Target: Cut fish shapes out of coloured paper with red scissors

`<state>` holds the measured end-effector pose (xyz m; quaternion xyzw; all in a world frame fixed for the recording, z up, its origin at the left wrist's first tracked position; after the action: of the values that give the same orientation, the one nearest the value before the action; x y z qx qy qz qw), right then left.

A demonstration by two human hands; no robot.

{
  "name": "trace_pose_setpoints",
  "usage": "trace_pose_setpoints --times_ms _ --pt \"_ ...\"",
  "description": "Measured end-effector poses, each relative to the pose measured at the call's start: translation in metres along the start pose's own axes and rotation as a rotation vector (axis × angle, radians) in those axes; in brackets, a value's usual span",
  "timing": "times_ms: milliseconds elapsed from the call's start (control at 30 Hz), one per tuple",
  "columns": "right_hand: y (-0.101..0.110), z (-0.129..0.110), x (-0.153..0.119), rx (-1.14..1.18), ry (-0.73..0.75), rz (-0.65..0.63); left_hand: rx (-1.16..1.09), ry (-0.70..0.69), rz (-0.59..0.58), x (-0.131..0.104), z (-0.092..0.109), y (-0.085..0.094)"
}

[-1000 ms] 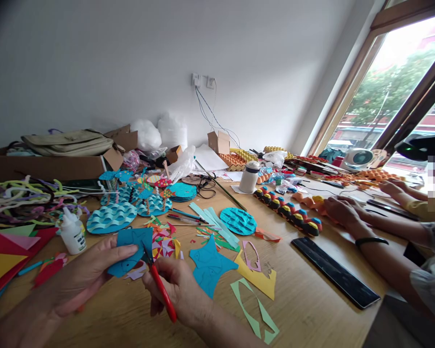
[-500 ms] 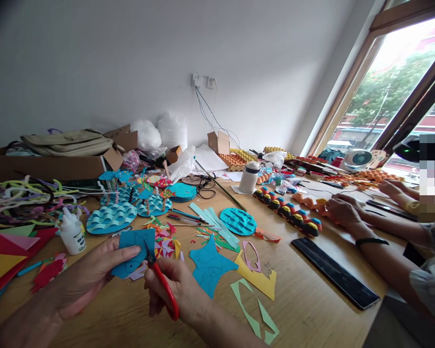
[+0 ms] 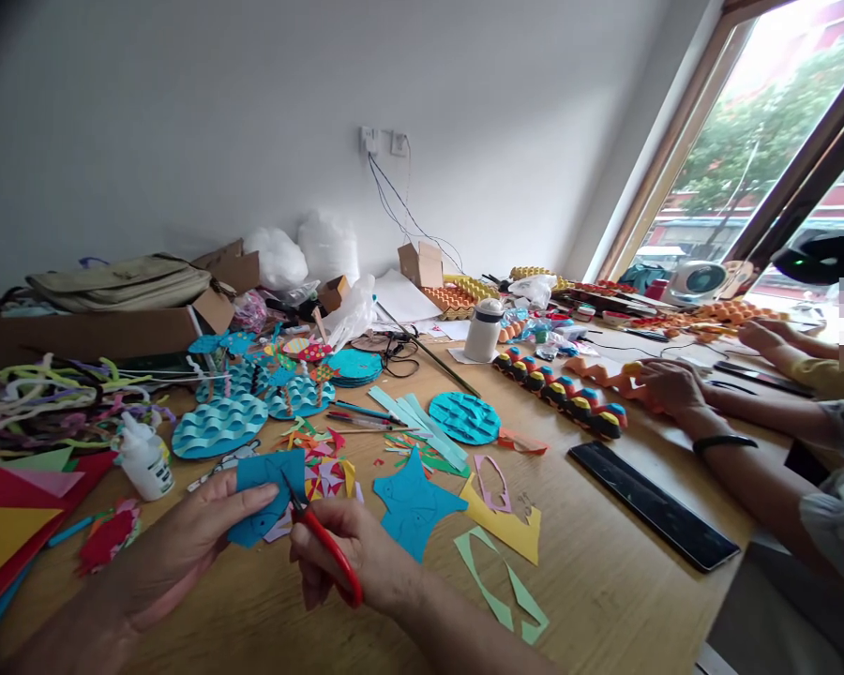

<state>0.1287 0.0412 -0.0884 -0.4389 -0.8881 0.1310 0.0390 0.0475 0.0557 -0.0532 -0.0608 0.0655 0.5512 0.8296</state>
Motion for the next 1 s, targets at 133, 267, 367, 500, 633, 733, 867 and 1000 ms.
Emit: trace_pose_setpoints --times_ms 133,267,367,500,633,733,867,1000 --pt "-0.002 -0.004 0.002 0.034 0.010 0.020 0.016 0.005 0.028 -0.003 0.004 0.002" --pt "-0.010 -0.016 0.008 0.010 -0.006 0.023 -0.003 -0.029 0.067 -0.007 0.016 0.011" --pt "-0.018 -0.028 0.015 -0.047 -0.022 -0.006 -0.025 -0.083 0.071 -0.011 0.028 0.019" --pt "-0.029 -0.041 0.027 -0.072 -0.022 -0.030 -0.055 -0.163 0.120 -0.018 0.044 0.035" --pt "-0.038 -0.047 0.039 -0.099 0.019 -0.062 -0.038 -0.174 0.147 -0.023 0.054 0.046" --pt "-0.042 -0.046 0.046 -0.118 0.023 -0.094 -0.004 -0.152 0.197 -0.026 0.056 0.055" --pt "-0.044 -0.045 0.051 -0.147 0.033 -0.124 0.011 -0.119 0.220 -0.026 0.056 0.060" --pt "-0.043 -0.044 0.054 -0.160 0.036 -0.110 -0.037 -0.103 0.208 -0.025 0.056 0.059"
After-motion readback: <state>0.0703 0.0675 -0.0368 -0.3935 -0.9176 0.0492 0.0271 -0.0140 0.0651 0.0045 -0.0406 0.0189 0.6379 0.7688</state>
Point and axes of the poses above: each hand's wrist, its own x-axis towards the middle knuckle, its own y-axis out of the back of the hand, z = x × y, the point moved 9 cm from there along x, towards the middle knuckle, and after that the axes turned 6 degrees about x, right-handed, at the moved point
